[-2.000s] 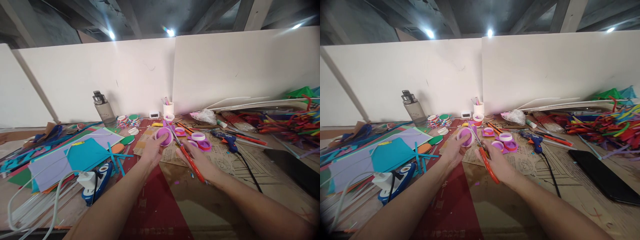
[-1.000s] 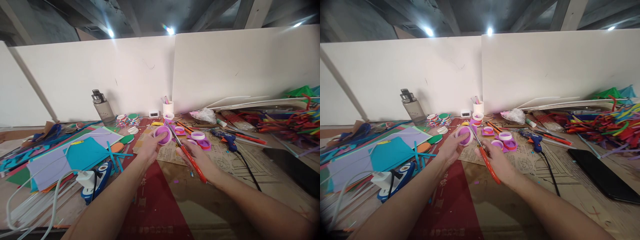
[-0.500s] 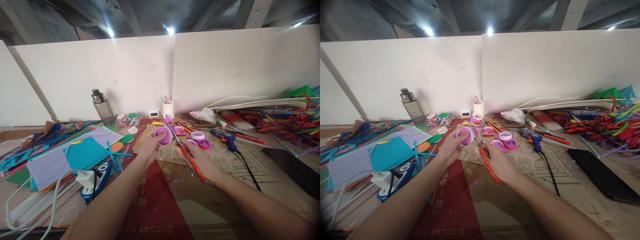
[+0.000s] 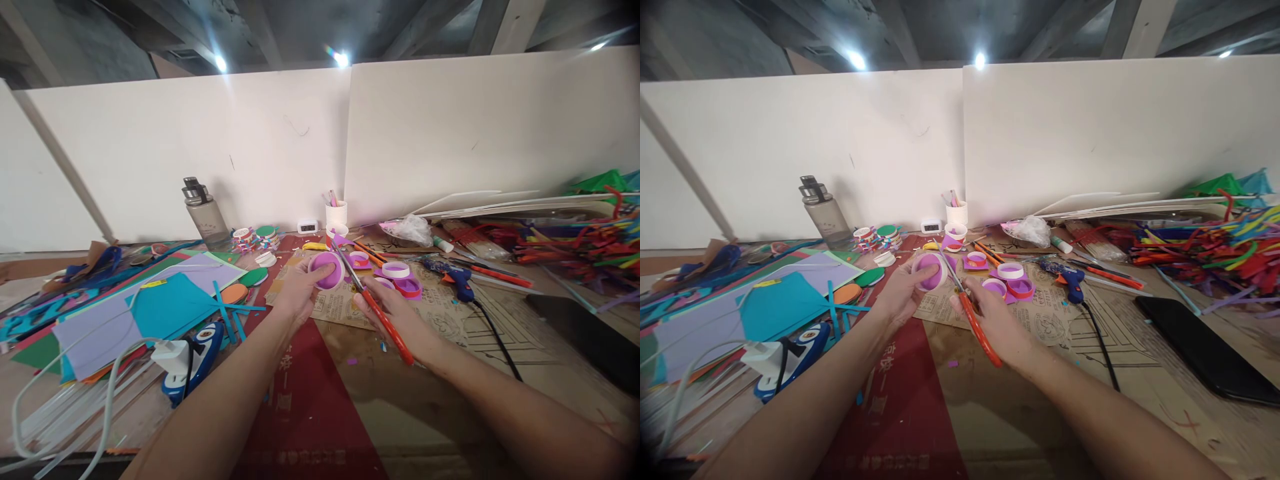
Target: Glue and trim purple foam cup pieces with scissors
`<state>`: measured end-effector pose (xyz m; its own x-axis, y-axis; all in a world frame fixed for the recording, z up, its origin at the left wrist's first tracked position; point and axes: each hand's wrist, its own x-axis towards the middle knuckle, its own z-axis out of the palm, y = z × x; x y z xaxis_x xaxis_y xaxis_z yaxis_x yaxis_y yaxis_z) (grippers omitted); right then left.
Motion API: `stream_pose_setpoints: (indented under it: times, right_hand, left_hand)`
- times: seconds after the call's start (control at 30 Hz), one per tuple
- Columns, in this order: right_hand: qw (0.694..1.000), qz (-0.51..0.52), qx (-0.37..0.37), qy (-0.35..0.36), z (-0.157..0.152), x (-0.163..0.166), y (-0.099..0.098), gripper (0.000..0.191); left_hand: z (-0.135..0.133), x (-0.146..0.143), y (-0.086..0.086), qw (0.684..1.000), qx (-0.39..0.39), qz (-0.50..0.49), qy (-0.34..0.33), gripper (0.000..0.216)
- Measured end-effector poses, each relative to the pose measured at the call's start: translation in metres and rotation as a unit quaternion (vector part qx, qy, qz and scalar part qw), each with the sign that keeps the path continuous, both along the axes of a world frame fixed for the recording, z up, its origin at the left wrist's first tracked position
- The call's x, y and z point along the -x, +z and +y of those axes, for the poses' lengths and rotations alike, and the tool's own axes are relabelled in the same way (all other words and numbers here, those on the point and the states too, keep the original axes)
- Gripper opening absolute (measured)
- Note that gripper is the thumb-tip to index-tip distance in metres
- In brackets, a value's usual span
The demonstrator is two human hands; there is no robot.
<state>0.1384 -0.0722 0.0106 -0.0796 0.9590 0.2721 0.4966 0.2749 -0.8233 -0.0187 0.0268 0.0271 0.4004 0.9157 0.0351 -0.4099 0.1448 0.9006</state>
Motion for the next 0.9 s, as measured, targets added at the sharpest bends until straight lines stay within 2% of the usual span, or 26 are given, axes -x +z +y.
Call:
stream_pose_setpoints:
  times: [0.27,0.57,0.9]
  right_hand:
    - [1.000,0.002,0.030,0.001,-0.0031,-0.0004,0.0036,0.016]
    - [0.997,0.052,0.059,0.011,-0.0017,-0.0004,-0.0048,0.018]
    - [1.000,-0.015,0.005,0.002,0.0009,-0.0007,0.0009,0.018]
  left_hand:
    - [0.0017,0.0035,0.0020,1.000,0.002,0.008,0.007,0.043]
    - [0.0053,0.0044,-0.0005,0.999,0.019,-0.015,0.031,0.042]
    - [0.0022,0.0008,-0.0045,1.000,-0.004,-0.001,0.022,0.042]
